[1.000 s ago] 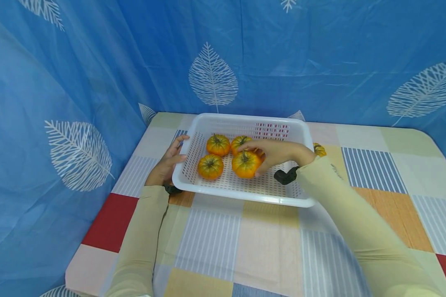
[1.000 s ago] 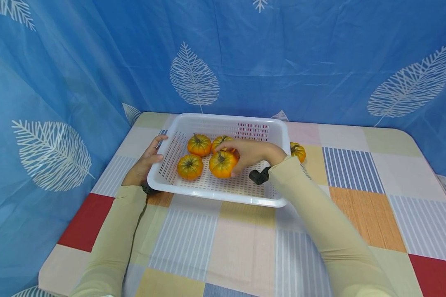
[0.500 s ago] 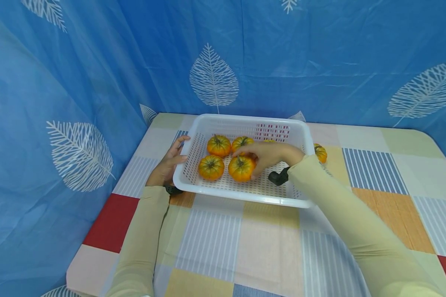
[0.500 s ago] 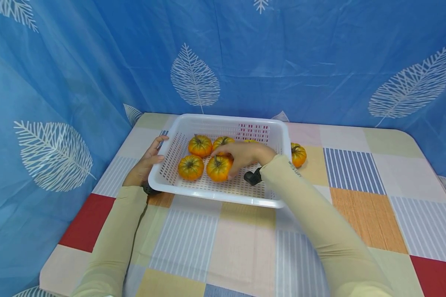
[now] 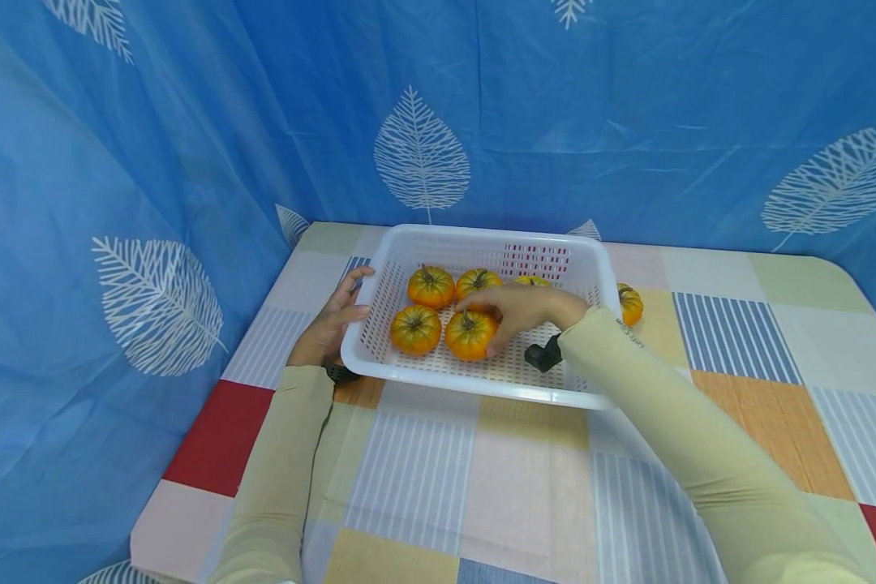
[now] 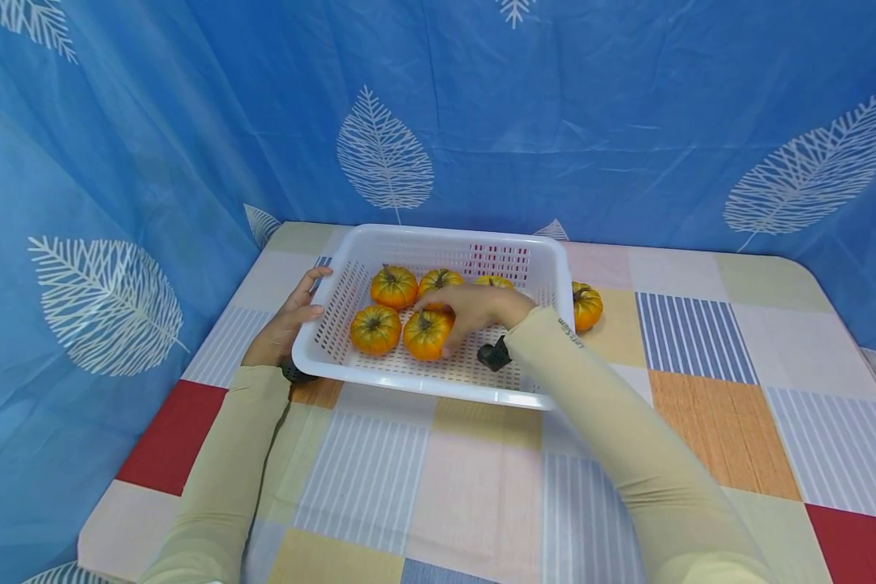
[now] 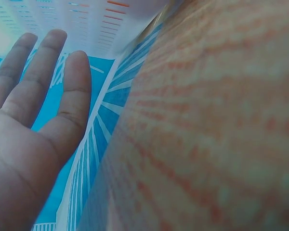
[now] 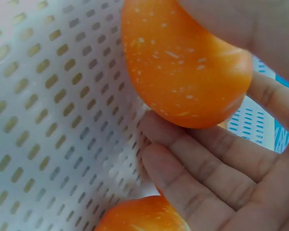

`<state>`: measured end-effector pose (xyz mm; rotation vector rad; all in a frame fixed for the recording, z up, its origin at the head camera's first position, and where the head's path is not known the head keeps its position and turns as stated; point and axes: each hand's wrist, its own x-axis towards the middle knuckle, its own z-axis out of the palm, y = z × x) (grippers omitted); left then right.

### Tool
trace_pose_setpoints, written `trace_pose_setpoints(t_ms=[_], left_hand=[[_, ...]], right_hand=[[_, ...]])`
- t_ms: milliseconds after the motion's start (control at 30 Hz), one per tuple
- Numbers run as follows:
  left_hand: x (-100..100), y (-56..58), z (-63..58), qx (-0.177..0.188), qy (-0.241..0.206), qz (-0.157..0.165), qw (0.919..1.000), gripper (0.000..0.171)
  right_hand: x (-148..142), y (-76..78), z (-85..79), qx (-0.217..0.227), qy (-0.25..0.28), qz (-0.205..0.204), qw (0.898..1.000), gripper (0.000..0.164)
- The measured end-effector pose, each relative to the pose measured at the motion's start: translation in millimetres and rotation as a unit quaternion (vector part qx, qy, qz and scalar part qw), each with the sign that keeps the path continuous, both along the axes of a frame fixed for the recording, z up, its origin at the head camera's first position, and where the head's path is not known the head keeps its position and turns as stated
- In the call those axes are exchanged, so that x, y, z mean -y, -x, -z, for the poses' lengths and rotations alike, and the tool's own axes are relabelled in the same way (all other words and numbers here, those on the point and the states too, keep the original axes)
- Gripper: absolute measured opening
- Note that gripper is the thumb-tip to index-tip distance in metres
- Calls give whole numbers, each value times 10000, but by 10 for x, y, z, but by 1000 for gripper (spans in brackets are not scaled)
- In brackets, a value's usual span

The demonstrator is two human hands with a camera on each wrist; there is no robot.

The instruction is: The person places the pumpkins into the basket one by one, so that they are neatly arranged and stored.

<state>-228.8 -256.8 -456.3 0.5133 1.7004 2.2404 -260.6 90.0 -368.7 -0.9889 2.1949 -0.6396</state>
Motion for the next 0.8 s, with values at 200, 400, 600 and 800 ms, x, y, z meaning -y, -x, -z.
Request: trace_pose_setpoints(t_ms=[200,400,600,800], left_hand=[[-1,3,-4,-26,23,51,10000,54],[-3,6,-7,-55,33,83,9999,55],[1,13,7,-58,55,49,10000,54],[-8,6,-3,-51,71,28,10000,54]], right_hand=[[15,0,57,-227,-174,-19,9996,78],[34,-9,90,-221,-157,68,9996,80],[56,-18,106,-203,-124,121,9996,80],[68,-18,119,-251,-164,197,9994,78]])
